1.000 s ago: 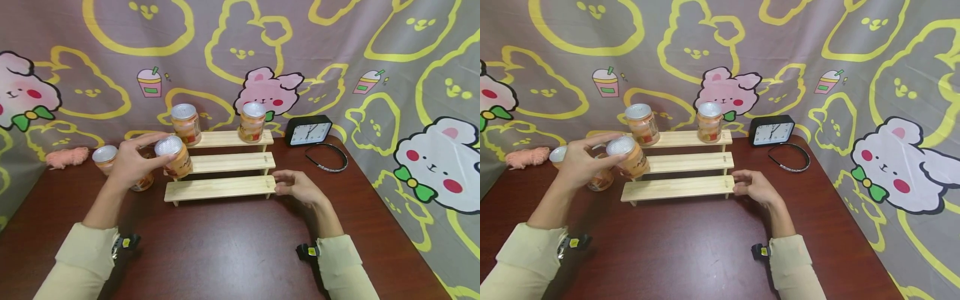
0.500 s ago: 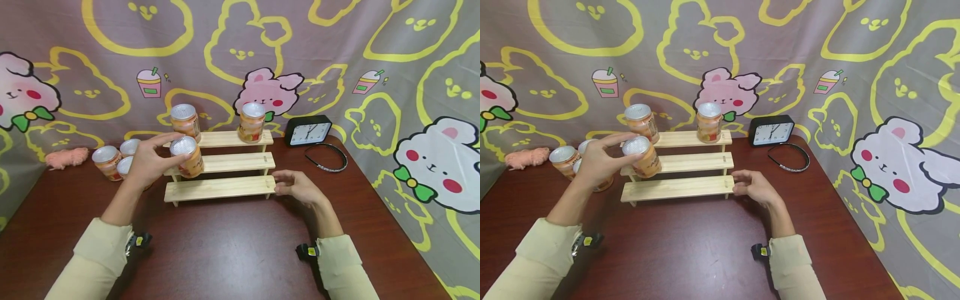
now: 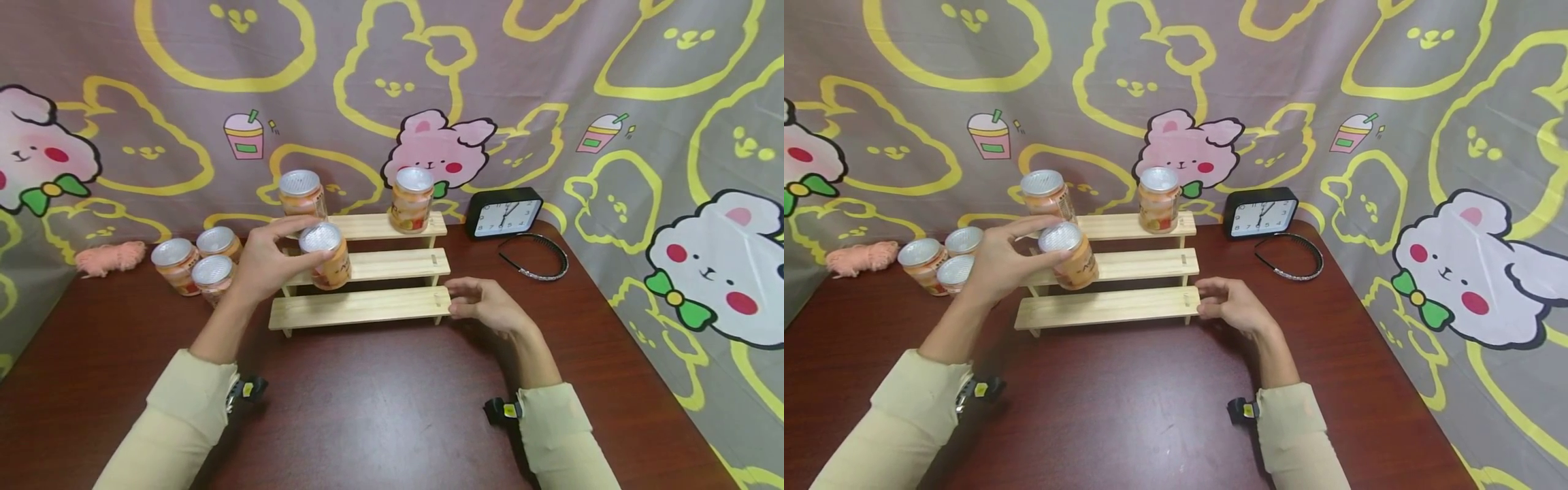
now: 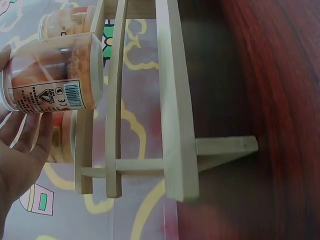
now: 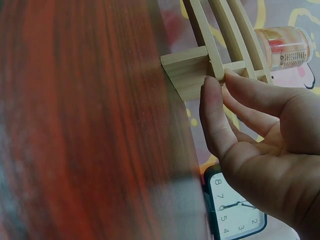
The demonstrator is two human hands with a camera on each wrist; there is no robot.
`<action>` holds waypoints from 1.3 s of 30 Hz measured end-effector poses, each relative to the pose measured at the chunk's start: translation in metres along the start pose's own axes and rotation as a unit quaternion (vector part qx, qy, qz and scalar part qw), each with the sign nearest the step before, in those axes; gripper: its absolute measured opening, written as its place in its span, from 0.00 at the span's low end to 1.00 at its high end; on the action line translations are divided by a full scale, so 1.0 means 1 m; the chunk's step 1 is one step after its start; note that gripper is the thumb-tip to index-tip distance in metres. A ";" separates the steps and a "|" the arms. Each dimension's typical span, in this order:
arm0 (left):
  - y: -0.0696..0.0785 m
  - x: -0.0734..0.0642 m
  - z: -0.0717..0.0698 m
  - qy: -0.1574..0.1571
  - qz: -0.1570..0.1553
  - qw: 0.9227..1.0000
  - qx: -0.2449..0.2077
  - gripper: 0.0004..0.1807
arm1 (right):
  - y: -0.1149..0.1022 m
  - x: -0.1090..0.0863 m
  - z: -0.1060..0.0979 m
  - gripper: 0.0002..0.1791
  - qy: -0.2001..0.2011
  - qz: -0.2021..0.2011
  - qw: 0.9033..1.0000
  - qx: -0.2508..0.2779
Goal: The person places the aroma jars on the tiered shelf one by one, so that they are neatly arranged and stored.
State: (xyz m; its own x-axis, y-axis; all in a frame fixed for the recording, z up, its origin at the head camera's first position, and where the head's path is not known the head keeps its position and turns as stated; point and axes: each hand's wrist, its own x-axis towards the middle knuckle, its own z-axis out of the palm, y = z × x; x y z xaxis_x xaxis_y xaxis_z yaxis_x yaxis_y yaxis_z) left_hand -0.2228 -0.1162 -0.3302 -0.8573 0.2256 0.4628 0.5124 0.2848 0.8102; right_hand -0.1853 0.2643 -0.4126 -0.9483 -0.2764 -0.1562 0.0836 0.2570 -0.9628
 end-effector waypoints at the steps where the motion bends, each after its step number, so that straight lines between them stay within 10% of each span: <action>1: 0.000 0.000 0.001 -0.001 0.000 1.000 0.003 0.25 | 0.000 0.000 0.000 0.27 -0.001 0.000 1.000 0.000; 39: 0.008 0.027 0.058 -0.018 0.029 0.999 -0.013 0.28 | 0.000 -0.001 -0.001 0.28 -0.002 -0.005 1.000 0.012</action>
State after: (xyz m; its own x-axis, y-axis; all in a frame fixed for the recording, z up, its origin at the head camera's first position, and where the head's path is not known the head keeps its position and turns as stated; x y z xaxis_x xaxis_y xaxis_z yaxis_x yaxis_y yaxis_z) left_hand -0.2395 -0.0534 -0.3324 -0.8233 0.2751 0.4965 0.5596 0.2467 0.7912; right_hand -0.1847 0.2652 -0.4128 -0.9476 -0.2833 -0.1476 0.0818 0.2312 -0.9695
